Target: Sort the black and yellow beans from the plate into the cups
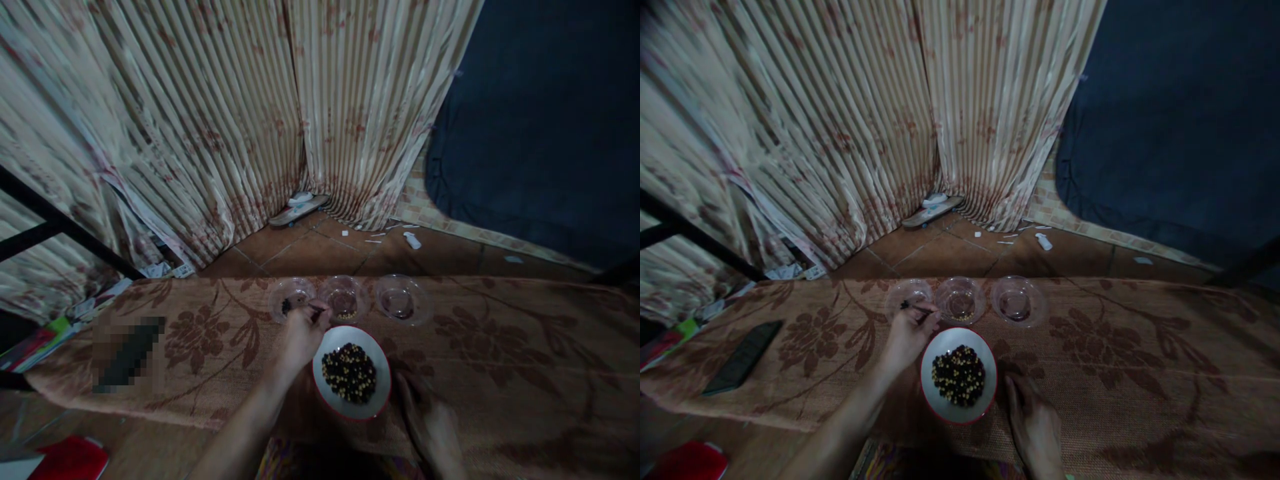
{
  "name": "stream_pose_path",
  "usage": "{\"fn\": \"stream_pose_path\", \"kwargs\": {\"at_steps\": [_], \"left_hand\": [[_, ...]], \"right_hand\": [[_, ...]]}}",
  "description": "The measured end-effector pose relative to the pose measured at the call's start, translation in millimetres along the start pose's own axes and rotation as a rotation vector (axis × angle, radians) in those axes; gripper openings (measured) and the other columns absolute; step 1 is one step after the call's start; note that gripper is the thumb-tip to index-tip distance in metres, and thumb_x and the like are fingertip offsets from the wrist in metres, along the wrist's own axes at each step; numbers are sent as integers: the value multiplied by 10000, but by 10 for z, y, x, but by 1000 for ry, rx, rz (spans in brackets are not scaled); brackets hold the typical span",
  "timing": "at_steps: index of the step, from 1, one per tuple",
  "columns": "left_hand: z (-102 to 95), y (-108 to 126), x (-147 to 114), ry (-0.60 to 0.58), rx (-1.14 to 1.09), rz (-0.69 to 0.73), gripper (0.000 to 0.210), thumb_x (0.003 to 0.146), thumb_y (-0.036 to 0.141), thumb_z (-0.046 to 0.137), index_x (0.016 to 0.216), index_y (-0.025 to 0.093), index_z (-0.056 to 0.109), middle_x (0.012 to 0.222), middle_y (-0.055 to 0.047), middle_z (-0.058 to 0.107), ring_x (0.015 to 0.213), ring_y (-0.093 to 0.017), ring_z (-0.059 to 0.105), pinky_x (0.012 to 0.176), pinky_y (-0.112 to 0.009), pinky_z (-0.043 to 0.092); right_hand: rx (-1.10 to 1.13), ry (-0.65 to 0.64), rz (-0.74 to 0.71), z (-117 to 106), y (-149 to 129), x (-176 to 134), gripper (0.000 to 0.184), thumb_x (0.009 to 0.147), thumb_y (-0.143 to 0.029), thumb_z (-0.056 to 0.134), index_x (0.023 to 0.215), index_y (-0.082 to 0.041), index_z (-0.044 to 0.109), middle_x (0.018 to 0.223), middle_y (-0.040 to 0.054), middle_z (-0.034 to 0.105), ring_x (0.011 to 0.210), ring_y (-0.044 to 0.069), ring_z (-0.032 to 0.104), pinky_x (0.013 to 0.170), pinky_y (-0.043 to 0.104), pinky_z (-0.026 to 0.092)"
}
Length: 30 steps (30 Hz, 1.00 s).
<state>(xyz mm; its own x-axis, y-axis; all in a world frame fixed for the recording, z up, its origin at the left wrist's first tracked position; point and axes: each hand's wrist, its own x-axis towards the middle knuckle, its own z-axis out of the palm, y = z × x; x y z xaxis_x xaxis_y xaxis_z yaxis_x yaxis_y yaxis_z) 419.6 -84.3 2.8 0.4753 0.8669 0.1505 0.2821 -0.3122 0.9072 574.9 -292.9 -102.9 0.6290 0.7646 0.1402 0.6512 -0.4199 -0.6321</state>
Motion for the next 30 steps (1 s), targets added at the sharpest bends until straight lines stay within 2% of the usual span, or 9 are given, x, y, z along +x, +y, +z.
{"fn": "stream_pose_path", "kwargs": {"at_steps": [4,7,10,12,15,17,19,30], "left_hand": [[-11,-25,211,38,37,63,137,808,258,589,793,170,693,759,-39,713,688,-157,663,607,-214,492],[-1,-23,262,26,97,65,128,801,227,590,811,167,703,822,-50,726,740,-167,672,646,-226,503],[16,-5,192,24,104,43,138,813,212,574,836,157,699,848,-55,727,743,-164,678,654,-229,504],[31,11,95,-9,92,16,159,831,230,558,873,157,692,781,-39,718,670,-151,665,598,-218,489],[67,42,-77,-145,84,7,187,851,269,544,925,173,687,709,-7,695,602,-133,633,539,-201,456],[103,62,-177,-234,95,20,175,851,266,546,916,189,688,728,0,696,634,-130,637,564,-195,459],[143,77,-249,-271,131,19,156,844,254,550,877,198,692,741,1,699,668,-133,643,587,-191,462],[207,85,-303,-251,243,-22,143,823,235,565,820,217,706,658,23,680,620,-131,622,594,-192,451]], "right_hand": [[-1,14,4,25,18,2,436,929,-505,364,998,-234,698,1018,62,734,838,215,718,684,290,550],[-3,10,10,30,20,9,441,929,-505,362,1006,-232,699,1041,66,729,853,223,715,694,305,550],[22,6,7,10,0,12,444,929,-508,359,1002,-229,697,1046,65,729,877,226,710,721,311,547],[29,0,8,-8,-19,11,443,932,-506,355,1001,-231,695,1037,66,730,871,226,710,720,306,544],[5,-12,17,-23,-38,7,433,937,-501,353,1012,-238,689,1049,61,726,856,225,709,706,305,537],[-8,-12,21,-24,-42,8,437,937,-505,353,1012,-234,688,1046,64,724,844,225,709,699,306,534],[-4,-11,15,-25,-43,12,446,937,-507,351,1003,-227,691,1028,69,727,843,225,708,701,305,532],[19,-17,10,-38,-45,15,427,937,-496,364,1019,-226,684,1049,62,719,877,213,701,724,297,528]]}}
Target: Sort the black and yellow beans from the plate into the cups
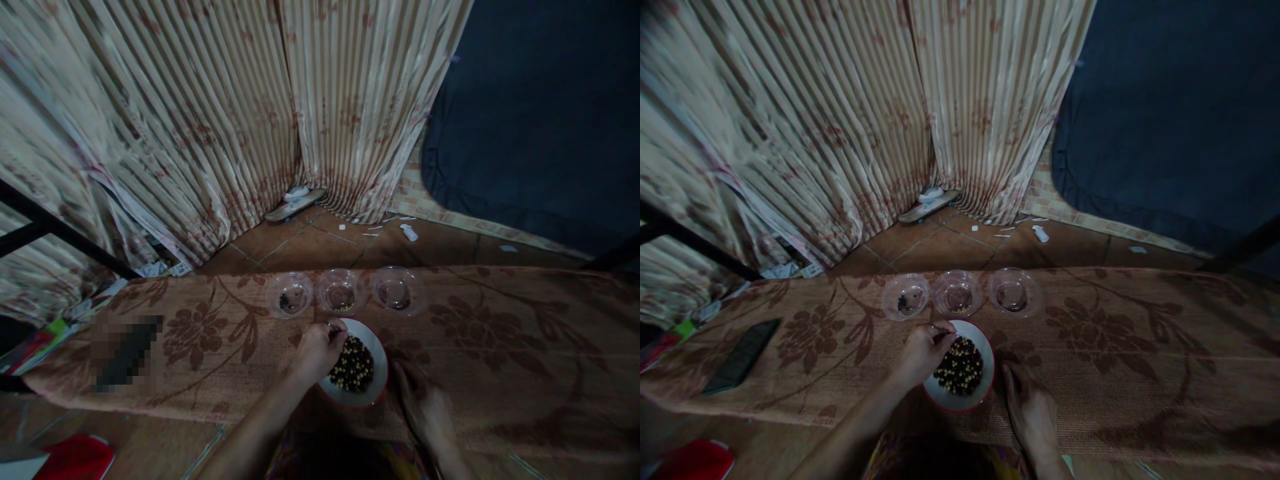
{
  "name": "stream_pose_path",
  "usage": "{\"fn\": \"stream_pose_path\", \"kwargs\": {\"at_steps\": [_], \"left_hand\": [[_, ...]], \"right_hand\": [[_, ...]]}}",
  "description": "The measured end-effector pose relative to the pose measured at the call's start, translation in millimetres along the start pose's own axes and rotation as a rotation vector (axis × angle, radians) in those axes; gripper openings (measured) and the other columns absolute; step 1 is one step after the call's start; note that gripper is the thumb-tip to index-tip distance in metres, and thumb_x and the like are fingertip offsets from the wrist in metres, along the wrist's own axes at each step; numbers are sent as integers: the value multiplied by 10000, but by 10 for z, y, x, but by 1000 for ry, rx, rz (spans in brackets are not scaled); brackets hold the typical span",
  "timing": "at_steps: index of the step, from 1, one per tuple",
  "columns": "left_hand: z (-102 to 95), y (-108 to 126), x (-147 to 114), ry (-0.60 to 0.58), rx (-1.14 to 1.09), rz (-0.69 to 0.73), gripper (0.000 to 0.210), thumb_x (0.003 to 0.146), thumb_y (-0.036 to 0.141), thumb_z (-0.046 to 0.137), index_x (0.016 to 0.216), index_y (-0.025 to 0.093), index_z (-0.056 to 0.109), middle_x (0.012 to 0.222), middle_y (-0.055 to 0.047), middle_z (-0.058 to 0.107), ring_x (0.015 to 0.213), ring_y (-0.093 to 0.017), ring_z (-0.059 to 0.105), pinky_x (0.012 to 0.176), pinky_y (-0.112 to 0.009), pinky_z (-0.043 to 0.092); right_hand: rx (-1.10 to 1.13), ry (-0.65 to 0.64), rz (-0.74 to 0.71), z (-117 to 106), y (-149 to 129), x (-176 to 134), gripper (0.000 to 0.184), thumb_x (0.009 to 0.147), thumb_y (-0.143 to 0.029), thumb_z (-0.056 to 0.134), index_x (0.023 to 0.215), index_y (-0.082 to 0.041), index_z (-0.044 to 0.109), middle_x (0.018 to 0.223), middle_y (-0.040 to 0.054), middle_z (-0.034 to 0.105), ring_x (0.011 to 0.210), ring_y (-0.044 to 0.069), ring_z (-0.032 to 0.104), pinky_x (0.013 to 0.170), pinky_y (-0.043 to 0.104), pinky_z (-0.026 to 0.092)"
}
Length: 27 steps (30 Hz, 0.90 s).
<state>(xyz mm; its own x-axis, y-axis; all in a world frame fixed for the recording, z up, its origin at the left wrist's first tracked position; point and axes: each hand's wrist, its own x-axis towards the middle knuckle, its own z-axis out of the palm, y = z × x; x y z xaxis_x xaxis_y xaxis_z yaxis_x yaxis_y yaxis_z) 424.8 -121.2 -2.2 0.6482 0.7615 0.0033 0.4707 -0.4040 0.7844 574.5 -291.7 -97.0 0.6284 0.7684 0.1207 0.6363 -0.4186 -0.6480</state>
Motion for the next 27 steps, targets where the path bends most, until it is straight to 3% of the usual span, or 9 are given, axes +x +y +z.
{"fn": "stream_pose_path", "kwargs": {"at_steps": [27], "left_hand": [[48,-41,-32,13,5,9,189,855,254,525,847,196,705,713,11,702,620,-120,622,602,-193,447]], "right_hand": [[-22,11,-8,-12,-16,2,425,938,-489,364,1019,-239,698,1045,55,726,880,210,702,726,291,529]]}}
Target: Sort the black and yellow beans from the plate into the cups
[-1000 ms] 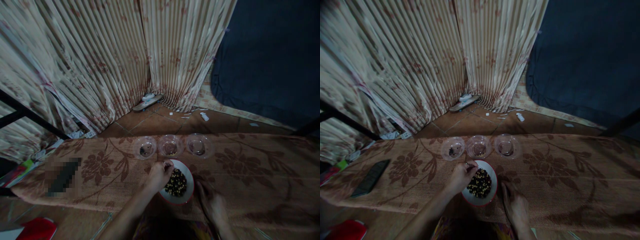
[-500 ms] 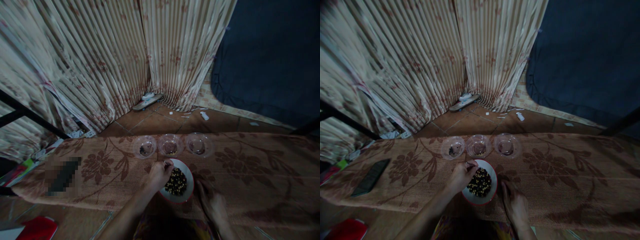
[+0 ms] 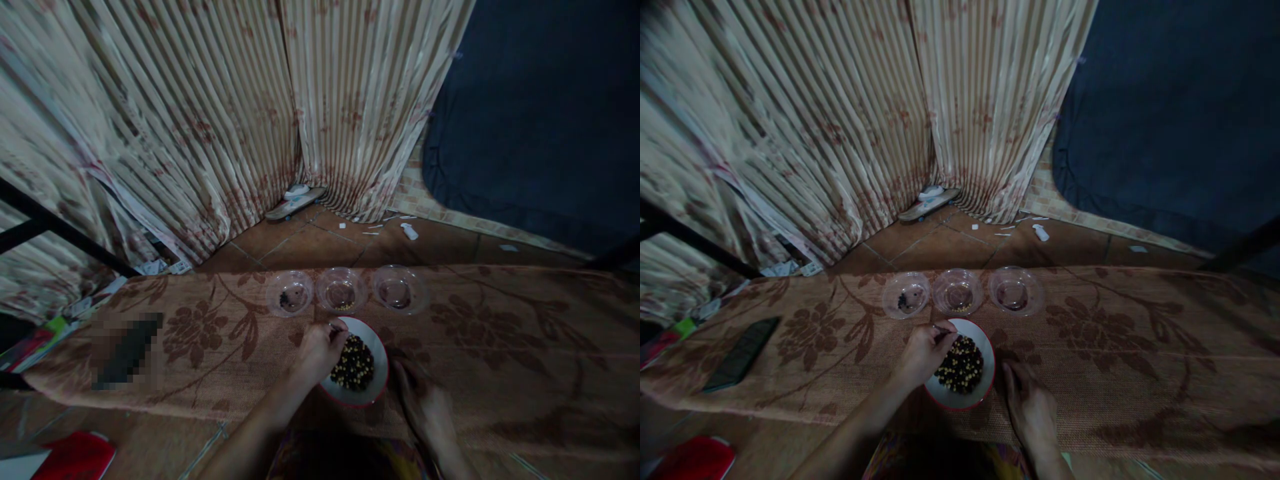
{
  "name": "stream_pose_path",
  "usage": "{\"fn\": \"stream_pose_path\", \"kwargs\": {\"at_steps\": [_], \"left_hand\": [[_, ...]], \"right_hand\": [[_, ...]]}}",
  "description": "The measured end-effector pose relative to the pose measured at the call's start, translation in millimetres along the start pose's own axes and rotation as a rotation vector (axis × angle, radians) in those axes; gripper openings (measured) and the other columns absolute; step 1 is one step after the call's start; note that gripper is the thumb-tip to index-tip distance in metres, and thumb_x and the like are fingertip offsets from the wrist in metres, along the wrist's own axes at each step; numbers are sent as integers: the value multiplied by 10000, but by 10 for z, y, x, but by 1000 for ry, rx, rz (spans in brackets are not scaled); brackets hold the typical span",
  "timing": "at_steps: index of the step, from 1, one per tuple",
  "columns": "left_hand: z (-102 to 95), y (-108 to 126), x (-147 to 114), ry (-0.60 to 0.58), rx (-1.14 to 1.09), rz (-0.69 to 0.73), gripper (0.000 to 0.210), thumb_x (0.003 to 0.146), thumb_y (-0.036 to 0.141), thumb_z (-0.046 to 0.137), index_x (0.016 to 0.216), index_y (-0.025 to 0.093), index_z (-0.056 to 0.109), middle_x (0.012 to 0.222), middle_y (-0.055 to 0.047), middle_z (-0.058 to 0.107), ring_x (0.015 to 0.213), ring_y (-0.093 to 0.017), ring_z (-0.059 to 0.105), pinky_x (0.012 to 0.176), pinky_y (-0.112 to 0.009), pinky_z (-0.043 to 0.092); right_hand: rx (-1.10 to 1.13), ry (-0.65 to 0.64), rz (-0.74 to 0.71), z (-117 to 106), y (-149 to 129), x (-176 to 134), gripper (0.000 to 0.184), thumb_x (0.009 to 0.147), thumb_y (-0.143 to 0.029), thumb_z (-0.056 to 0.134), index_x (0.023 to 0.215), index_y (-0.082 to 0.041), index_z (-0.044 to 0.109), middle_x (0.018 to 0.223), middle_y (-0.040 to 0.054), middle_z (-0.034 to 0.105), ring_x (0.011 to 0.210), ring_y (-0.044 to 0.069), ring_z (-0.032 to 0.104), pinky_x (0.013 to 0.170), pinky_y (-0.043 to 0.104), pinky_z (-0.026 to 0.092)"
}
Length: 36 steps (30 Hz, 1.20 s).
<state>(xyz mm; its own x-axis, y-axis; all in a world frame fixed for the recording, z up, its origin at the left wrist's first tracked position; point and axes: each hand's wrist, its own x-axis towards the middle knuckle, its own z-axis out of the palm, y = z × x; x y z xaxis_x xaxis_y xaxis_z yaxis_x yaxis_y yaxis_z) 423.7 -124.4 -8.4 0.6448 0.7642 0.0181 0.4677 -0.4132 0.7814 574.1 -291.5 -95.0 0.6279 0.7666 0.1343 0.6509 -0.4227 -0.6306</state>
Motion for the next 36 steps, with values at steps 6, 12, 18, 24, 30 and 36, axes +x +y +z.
{"fn": "stream_pose_path", "kwargs": {"at_steps": [6,12,18,24,30,36], "left_hand": [[2,-16,-1,6,-22,6,180,857,251,528,827,197,696,732,6,711,638,-122,635,601,-188,450],[-13,24,-8,3,-21,-13,194,863,262,518,813,192,693,704,0,703,604,-127,625,568,-194,436],[-19,-3,-29,29,-72,-8,196,864,277,525,810,192,694,723,2,700,604,-119,622,561,-187,436],[-113,5,38,72,-114,57,191,864,279,534,838,180,694,709,-2,688,620,-128,623,559,-191,437],[-287,31,396,212,-75,107,155,843,214,561,809,165,704,739,-23,708,649,-137,643,593,-204,462],[-289,-20,515,252,-50,103,141,826,163,571,830,166,711,807,-40,731,709,-151,672,673,-228,490]], "right_hand": [[-9,8,3,17,21,1,423,938,-486,373,1017,-226,697,1070,65,719,876,215,704,721,292,529],[-2,21,-9,10,8,1,427,939,-492,370,1007,-225,696,1048,73,723,894,222,702,732,294,528],[23,7,-1,26,20,-1,428,940,-491,365,1009,-224,691,1049,69,719,900,217,699,747,293,525],[15,-5,29,41,35,-3,433,936,-503,363,1010,-229,690,1056,59,721,894,224,702,731,307,526],[11,-2,25,52,58,-7,437,933,-514,358,1009,-239,689,1046,50,726,876,222,709,709,297,535],[7,-2,19,43,46,-2,429,933,-509,359,1006,-248,691,1046,40,728,888,223,708,716,300,539]]}}
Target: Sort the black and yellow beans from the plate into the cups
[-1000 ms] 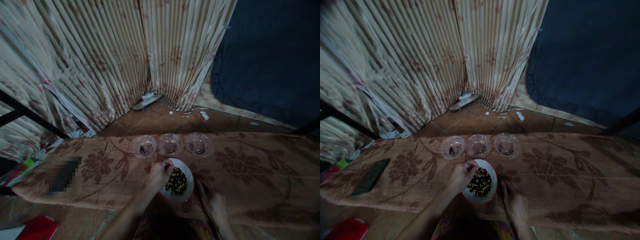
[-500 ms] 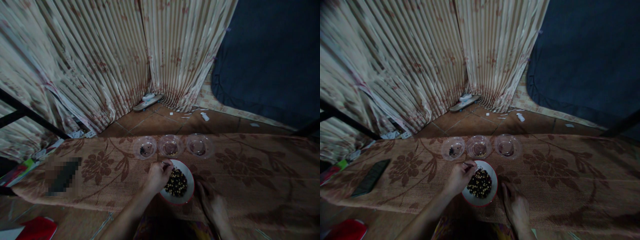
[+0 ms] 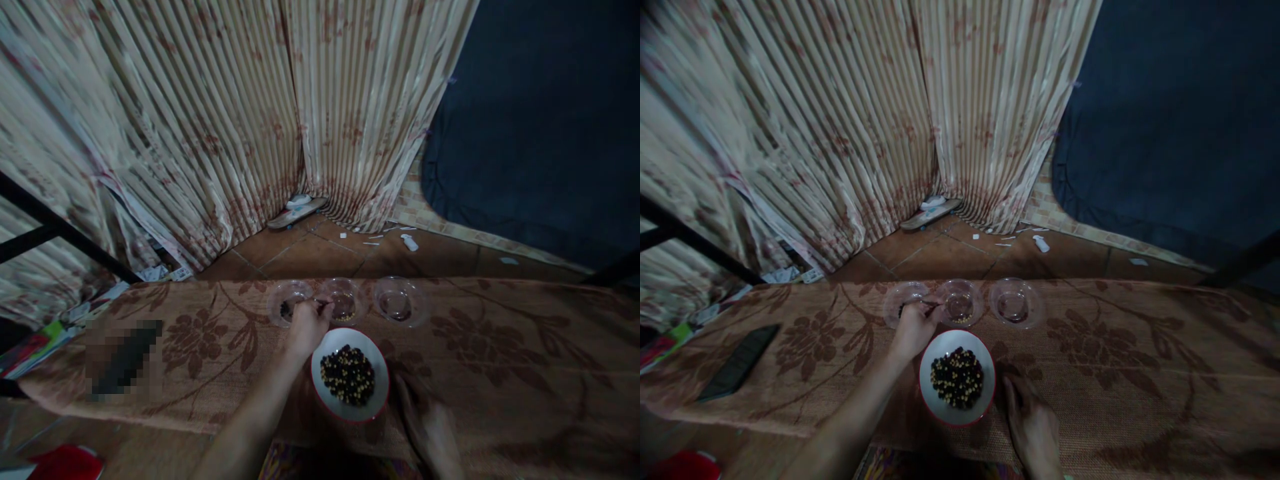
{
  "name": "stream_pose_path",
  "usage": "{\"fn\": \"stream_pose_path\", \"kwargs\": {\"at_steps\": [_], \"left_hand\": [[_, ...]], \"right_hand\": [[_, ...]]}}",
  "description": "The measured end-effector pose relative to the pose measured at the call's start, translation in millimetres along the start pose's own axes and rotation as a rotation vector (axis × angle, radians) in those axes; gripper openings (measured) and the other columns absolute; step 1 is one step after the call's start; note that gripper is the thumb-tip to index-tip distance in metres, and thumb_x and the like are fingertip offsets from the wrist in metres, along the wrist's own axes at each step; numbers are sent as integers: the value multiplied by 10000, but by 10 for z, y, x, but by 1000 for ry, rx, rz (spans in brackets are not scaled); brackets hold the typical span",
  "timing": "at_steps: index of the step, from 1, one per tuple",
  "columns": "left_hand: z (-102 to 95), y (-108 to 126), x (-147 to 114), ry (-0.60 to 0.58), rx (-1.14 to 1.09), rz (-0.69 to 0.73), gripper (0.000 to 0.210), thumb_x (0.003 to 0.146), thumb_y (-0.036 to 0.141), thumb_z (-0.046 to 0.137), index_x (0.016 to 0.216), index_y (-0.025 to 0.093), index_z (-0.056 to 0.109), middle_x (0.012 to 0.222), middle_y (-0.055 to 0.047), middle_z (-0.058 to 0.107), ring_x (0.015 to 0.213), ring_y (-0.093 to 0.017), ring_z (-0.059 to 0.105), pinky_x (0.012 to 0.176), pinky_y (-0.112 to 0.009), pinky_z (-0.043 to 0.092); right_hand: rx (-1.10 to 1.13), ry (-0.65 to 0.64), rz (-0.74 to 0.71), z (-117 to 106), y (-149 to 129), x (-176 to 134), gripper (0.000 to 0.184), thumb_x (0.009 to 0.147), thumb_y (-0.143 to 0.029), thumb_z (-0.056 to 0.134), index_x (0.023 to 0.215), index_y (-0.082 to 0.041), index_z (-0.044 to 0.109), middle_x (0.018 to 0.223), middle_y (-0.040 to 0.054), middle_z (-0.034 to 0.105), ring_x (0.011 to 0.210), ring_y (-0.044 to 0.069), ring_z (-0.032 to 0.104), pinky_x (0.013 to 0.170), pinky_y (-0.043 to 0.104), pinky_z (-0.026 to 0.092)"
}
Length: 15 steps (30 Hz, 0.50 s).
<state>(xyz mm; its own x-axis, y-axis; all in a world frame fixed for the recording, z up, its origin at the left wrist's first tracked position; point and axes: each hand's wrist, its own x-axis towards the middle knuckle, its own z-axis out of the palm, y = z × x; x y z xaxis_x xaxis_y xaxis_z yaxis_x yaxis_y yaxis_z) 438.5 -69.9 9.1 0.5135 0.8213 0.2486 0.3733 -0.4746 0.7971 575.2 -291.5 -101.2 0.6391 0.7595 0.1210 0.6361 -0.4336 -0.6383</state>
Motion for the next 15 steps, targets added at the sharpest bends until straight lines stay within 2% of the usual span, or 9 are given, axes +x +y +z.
{"fn": "stream_pose_path", "kwargs": {"at_steps": [4,9,15], "left_hand": [[-11,-26,-204,-53,-55,-30,147,845,215,557,878,169,692,791,-32,722,689,-150,664,623,-219,484],[-49,15,-457,-252,-50,-44,150,852,246,548,861,187,685,728,-3,687,635,-131,624,575,-199,452],[22,30,-540,-290,-8,-70,136,835,243,560,859,204,688,716,9,687,658,-132,625,595,-195,450]], "right_hand": [[-7,4,1,4,-2,-1,435,935,-511,359,1013,-235,686,1062,53,720,899,229,702,721,308,534],[3,-4,9,11,8,-3,421,936,-503,368,1017,-241,687,1045,51,725,878,223,705,727,307,529],[14,0,-19,-7,0,-4,409,942,-484,371,1024,-232,683,1059,52,718,907,213,698,746,297,525]]}}
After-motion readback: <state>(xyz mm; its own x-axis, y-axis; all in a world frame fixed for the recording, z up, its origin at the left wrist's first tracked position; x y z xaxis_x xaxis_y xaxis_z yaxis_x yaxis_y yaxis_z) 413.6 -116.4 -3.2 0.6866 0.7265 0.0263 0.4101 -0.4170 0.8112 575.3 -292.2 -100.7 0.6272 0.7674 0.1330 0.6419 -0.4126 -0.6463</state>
